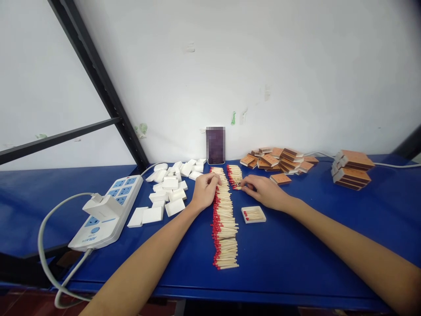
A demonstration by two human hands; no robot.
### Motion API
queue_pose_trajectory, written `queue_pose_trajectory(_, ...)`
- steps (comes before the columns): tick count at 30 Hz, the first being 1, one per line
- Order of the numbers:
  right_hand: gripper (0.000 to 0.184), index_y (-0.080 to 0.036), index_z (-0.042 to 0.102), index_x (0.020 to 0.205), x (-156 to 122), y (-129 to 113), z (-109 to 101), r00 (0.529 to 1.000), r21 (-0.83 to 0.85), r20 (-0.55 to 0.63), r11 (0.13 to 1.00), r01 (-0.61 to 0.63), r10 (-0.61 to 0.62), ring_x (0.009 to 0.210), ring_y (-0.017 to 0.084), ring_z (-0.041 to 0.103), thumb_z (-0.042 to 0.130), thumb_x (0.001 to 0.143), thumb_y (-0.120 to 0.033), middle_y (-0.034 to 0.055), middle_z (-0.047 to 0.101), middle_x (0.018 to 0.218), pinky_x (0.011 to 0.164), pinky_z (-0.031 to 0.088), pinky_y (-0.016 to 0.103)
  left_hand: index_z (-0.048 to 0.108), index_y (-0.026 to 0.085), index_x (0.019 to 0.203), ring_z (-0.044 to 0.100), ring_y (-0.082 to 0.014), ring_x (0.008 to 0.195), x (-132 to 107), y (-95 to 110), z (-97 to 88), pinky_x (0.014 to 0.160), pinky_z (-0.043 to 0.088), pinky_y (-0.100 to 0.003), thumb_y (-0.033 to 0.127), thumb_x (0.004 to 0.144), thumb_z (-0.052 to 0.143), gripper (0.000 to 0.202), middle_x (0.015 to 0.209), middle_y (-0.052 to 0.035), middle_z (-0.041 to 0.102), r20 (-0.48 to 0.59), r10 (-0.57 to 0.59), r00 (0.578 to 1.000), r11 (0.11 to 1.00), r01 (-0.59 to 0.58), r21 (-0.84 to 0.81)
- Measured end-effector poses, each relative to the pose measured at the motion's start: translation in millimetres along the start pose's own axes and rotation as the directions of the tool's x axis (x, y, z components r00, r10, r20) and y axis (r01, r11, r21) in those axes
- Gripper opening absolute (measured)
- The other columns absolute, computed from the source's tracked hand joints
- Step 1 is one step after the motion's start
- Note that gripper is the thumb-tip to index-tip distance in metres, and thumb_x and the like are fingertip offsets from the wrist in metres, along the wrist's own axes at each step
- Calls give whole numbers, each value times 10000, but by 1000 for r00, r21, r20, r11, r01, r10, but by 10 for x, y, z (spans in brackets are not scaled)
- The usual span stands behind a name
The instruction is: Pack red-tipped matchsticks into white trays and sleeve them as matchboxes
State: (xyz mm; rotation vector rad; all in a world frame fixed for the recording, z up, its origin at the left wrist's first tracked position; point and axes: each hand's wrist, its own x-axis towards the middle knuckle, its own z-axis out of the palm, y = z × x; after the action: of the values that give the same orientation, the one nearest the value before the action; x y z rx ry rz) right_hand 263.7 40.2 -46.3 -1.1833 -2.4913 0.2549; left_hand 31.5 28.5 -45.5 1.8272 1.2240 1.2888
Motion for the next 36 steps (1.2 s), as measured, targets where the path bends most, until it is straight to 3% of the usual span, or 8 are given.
queue_pose_trajectory(9,123,-217,581,871,-105,-20,-6,1000,111,18,994,7,-9,618,138,483,511,909,-310,-18,523,680,559,316,256,572,145,608,377,-99,519,-4,12,2,554,292,-243,273,854,426,314,503,39,408,3,-3,1000,1000,3,-2)
queue_pose_trajectory(16,109,-210,589,845,-113,-28,-26,999,111,1,993,35,-35,639,135,483,527,895,-284,-9,538,712,585,333,256,587,141,621,374,-96,518,-5,-1,3,549,287,-241,277,863,426,320,500,39,401,9,1,1000,1000,-1,5)
queue_pose_trajectory(27,131,-201,624,794,-117,-39,-63,998,132,16,990,53,-55,641,137,500,541,869,-270,7,569,718,593,347,257,586,143,620,371,-97,518,1,-17,3,540,280,-238,263,857,421,313,500,35,401,11,6,1000,1000,-7,12)
queue_pose_trajectory(36,199,-189,626,770,-110,-24,-116,995,233,100,972,-7,-17,589,124,456,559,875,-343,-8,551,667,553,342,249,588,145,618,384,-99,516,2,-16,-1,541,290,-238,261,858,423,313,501,34,417,7,5,1000,1000,-5,0)
